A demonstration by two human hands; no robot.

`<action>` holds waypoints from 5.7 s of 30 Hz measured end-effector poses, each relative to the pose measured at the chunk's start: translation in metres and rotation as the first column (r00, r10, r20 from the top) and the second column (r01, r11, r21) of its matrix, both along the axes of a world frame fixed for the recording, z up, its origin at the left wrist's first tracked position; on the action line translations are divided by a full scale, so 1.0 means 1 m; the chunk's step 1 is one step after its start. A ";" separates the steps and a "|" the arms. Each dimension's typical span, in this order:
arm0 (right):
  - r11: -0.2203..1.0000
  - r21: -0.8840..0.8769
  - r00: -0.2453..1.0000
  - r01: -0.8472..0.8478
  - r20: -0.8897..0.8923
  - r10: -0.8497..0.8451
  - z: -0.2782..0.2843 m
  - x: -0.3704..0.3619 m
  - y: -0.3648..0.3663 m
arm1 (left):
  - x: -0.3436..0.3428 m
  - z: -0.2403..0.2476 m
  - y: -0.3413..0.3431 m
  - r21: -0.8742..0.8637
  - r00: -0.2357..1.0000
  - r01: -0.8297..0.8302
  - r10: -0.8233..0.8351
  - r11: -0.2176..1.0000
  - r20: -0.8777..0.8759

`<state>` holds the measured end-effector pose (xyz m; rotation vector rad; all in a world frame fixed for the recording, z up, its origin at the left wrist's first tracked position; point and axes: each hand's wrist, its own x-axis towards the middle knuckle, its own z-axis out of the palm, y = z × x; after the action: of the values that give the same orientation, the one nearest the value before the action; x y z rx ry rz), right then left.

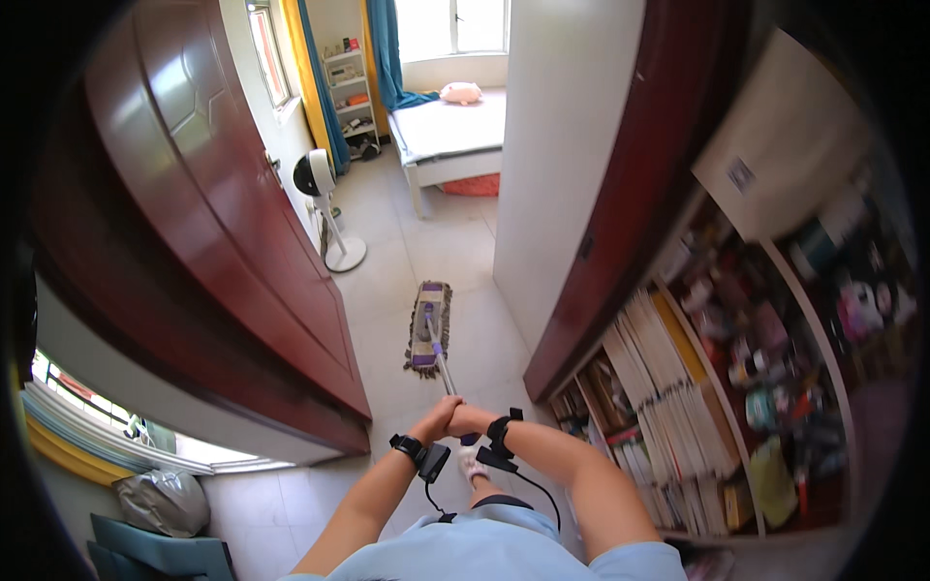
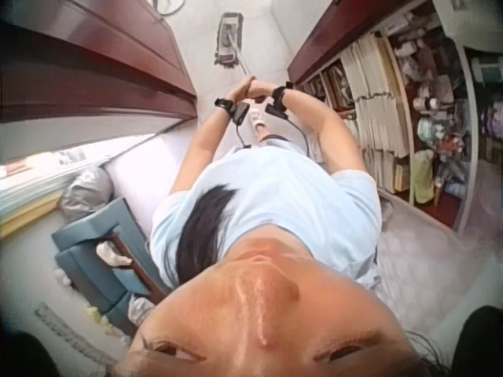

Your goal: The person wets a mop under a showerhead, mops the bathroom floor, and then mops the living room, bedroom, and balcony floors, moving a stool and a box to reach the surface.

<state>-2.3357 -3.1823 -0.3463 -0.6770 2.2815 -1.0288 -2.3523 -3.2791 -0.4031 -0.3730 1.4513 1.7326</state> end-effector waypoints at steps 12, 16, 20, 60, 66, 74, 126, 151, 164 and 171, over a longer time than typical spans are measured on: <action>0.977 0.168 0.990 -0.133 0.068 0.123 0.039 -0.304 -0.030 | -0.284 0.033 -0.045 0.082 0.990 -0.140 0.139 0.987 0.012; 0.950 0.231 0.973 -0.211 -0.045 0.227 0.033 -0.399 -0.042 | -0.389 0.040 -0.054 0.153 0.994 -0.111 0.107 0.982 0.036; 0.984 0.179 0.987 -0.013 0.160 -0.016 0.019 -0.515 -0.062 | -0.500 0.024 -0.073 0.082 0.994 -0.109 0.110 0.991 -0.017; 0.926 0.159 0.676 0.341 0.643 -0.359 -0.067 -1.385 -0.184 | -1.376 -0.113 -0.202 -0.093 0.971 -0.016 -0.006 0.996 -0.238; 0.919 0.141 0.675 0.367 0.640 -0.368 -0.068 -1.501 -0.234 | -1.491 -0.108 -0.258 -0.127 0.960 0.051 -0.084 0.991 -0.267; 0.895 0.055 0.626 0.443 0.696 -0.353 -0.115 -1.600 -0.281 | -1.592 -0.161 -0.306 -0.178 0.935 -0.090 0.022 0.980 -0.353; 0.444 0.273 -0.151 0.853 0.945 -0.290 -0.038 -1.690 -0.188 | -1.719 -0.155 -0.219 -0.308 0.788 0.245 -0.374 0.919 -0.489; 0.327 0.184 -0.145 0.927 0.979 -0.141 -0.102 -1.726 -0.264 | -1.744 -0.115 -0.272 0.284 0.900 -0.404 0.433 0.870 -0.048; 0.416 0.266 -0.184 0.870 0.957 -0.226 -0.083 -1.748 -0.248 | -1.759 -0.131 -0.265 0.165 0.942 -0.173 0.212 0.971 -0.259; 0.266 0.171 -0.155 0.949 0.985 -0.079 -0.172 -1.831 -0.275 | -1.763 -0.121 -0.322 0.086 0.958 -0.200 0.213 0.976 -0.193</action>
<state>-4.1666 -3.4569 -0.5187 1.0204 0.7017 -2.0428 -4.1152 -3.6010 -0.5243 -0.3309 1.5375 2.0305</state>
